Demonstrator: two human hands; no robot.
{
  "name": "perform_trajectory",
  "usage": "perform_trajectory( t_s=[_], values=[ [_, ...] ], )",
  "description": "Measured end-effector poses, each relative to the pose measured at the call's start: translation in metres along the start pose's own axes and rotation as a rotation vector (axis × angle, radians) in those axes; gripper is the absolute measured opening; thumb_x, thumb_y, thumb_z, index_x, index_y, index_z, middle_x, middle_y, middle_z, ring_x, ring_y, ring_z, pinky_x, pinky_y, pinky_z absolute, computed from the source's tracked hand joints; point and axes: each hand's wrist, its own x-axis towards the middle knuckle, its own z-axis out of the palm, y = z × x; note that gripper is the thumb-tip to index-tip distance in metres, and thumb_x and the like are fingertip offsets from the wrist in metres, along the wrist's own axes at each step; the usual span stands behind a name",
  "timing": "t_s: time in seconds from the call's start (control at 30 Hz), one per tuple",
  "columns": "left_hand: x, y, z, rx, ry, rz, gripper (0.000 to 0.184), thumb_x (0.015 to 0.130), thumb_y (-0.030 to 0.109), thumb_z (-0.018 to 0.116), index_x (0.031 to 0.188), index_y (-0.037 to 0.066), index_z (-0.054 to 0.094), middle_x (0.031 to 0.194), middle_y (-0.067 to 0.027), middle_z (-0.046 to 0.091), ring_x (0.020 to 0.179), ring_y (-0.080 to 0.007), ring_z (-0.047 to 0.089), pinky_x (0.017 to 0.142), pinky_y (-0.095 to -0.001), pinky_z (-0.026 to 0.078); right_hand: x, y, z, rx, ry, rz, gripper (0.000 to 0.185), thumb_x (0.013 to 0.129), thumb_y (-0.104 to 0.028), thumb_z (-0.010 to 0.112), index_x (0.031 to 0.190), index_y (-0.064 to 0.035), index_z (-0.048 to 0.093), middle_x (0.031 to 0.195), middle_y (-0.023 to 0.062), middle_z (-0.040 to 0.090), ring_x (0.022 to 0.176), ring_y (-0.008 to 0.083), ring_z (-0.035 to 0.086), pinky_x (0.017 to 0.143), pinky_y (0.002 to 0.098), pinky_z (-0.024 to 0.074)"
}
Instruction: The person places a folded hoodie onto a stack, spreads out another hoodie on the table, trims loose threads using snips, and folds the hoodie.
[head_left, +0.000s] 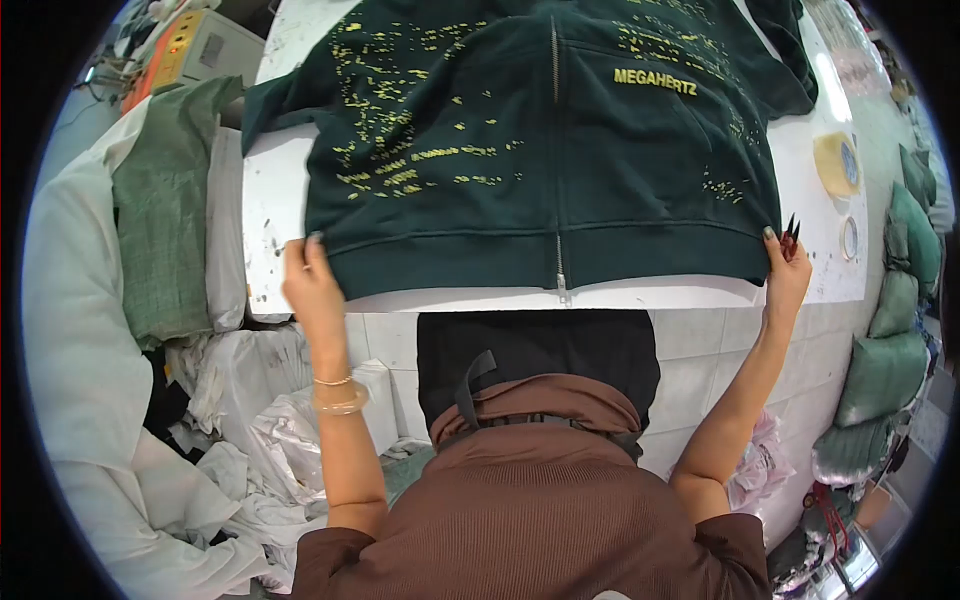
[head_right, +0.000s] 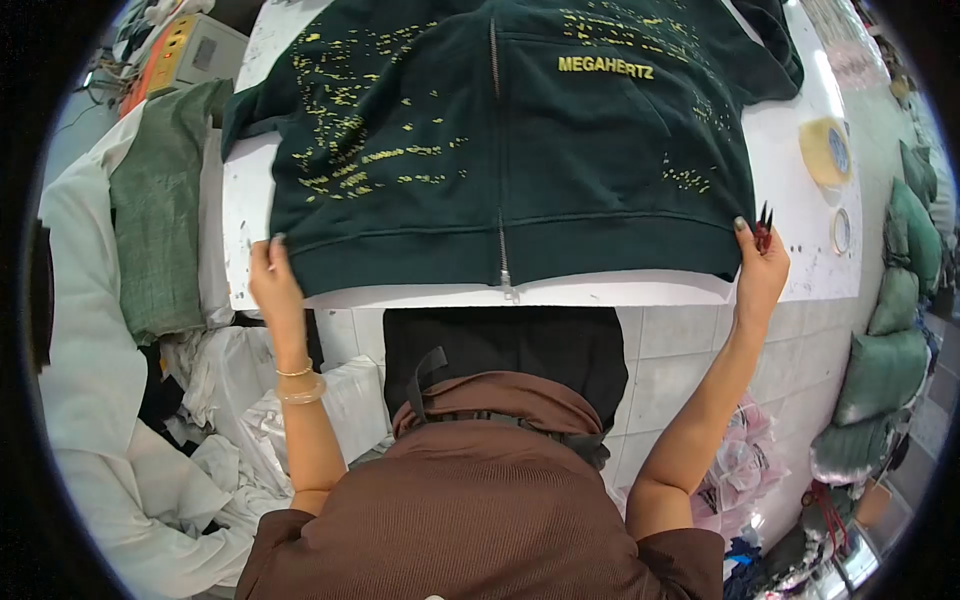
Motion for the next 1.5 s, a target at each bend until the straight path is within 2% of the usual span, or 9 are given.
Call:
perform_trajectory(
  t_s=[0.1,0.43,0.53,0.6,0.73,0.9,1.1,1.33,1.5],
  values=[
    [-0.002,-0.020,0.004,0.107,0.027,-0.019,0.023,0.095,0.020,0.051,0.087,-0.001,0.054,0.068,-0.0174,0.058,0.058,-0.0292,0.052,0.057,-0.0366,0.043,0.005,0.032,-0.003,-0.182,0.046,-0.167,0.029,0.085,-0.019,0.069,0.073,0.0016,0.052,0.062,-0.0004,0.046,0.060,0.0081,0.036,0.055,0.0245,0.0334],
    [-0.011,-0.016,0.008,0.208,0.036,-0.005,0.026,0.095,0.024,0.053,0.086,0.001,0.053,0.064,-0.0131,0.058,0.054,-0.0251,0.052,0.054,-0.0354,0.042,-0.014,0.013,0.007,-0.334,0.026,-0.124,0.030,0.084,-0.020,0.069,0.076,0.0021,0.052,0.059,0.0031,0.045,0.060,0.0096,0.036,0.055,0.0255,0.0340],
    [-0.011,-0.011,0.007,0.197,0.017,-0.042,0.025,0.095,0.022,0.053,0.087,-0.002,0.053,0.064,-0.0130,0.054,0.055,-0.0186,0.045,0.055,-0.0321,0.041,-0.013,0.014,0.007,-0.336,0.028,-0.135,0.028,0.084,-0.020,0.069,0.076,0.0019,0.053,0.060,0.0033,0.046,0.060,0.0097,0.037,0.055,0.0252,0.0349],
    [-0.012,-0.011,0.007,0.181,0.019,-0.034,0.025,0.095,0.022,0.053,0.087,-0.002,0.053,0.065,-0.0137,0.054,0.056,-0.0200,0.046,0.056,-0.0328,0.041,-0.014,0.014,0.008,-0.349,0.021,-0.131,0.028,0.084,-0.020,0.069,0.077,0.0017,0.053,0.060,0.0034,0.046,0.060,0.0098,0.037,0.056,0.0254,0.0358],
    [-0.011,-0.021,0.009,0.207,0.037,0.019,0.026,0.095,0.026,0.052,0.089,0.001,0.055,0.072,-0.0194,0.060,0.062,-0.0354,0.055,0.058,-0.0400,0.043,-0.013,0.019,0.009,-0.289,0.017,-0.193,0.021,0.082,-0.014,0.069,0.079,0.0009,0.056,0.061,0.0059,0.051,0.060,0.0113,0.043,0.057,0.0268,0.0392],
    [-0.011,-0.019,0.013,0.138,0.032,0.050,0.025,0.095,0.023,0.052,0.087,0.000,0.052,0.067,-0.0161,0.055,0.056,-0.0292,0.048,0.056,-0.0377,0.041,-0.016,0.009,0.009,-0.295,0.013,-0.117,0.026,0.081,-0.016,0.071,0.076,0.0013,0.052,0.059,0.0043,0.040,0.058,0.0123,0.035,0.054,0.0274,0.0346],
    [-0.011,-0.017,0.008,0.241,0.011,0.035,0.026,0.096,0.026,0.051,0.089,0.001,0.052,0.069,-0.0181,0.057,0.058,-0.0322,0.051,0.056,-0.0391,0.042,-0.013,0.015,0.009,-0.261,0.000,-0.125,0.026,0.083,-0.019,0.070,0.077,0.0008,0.054,0.059,0.0042,0.046,0.059,0.0107,0.037,0.054,0.0265,0.0349],
    [-0.011,-0.014,0.008,0.236,0.003,0.006,0.028,0.097,0.028,0.050,0.086,0.002,0.051,0.064,-0.0118,0.055,0.053,-0.0233,0.047,0.054,-0.0362,0.041,-0.011,0.015,0.007,-0.304,-0.022,-0.116,0.027,0.083,-0.021,0.069,0.077,0.0009,0.054,0.058,0.0036,0.043,0.058,0.0113,0.036,0.054,0.0270,0.0343],
    [-0.011,-0.017,0.009,0.238,0.002,0.011,0.028,0.097,0.028,0.050,0.086,0.002,0.051,0.065,-0.0137,0.056,0.054,-0.0264,0.050,0.055,-0.0373,0.042,-0.012,0.014,0.008,-0.295,-0.012,-0.111,0.028,0.083,-0.019,0.070,0.074,-0.0002,0.051,0.060,0.0011,0.041,0.059,0.0094,0.034,0.054,0.0251,0.0317]
  ],
)
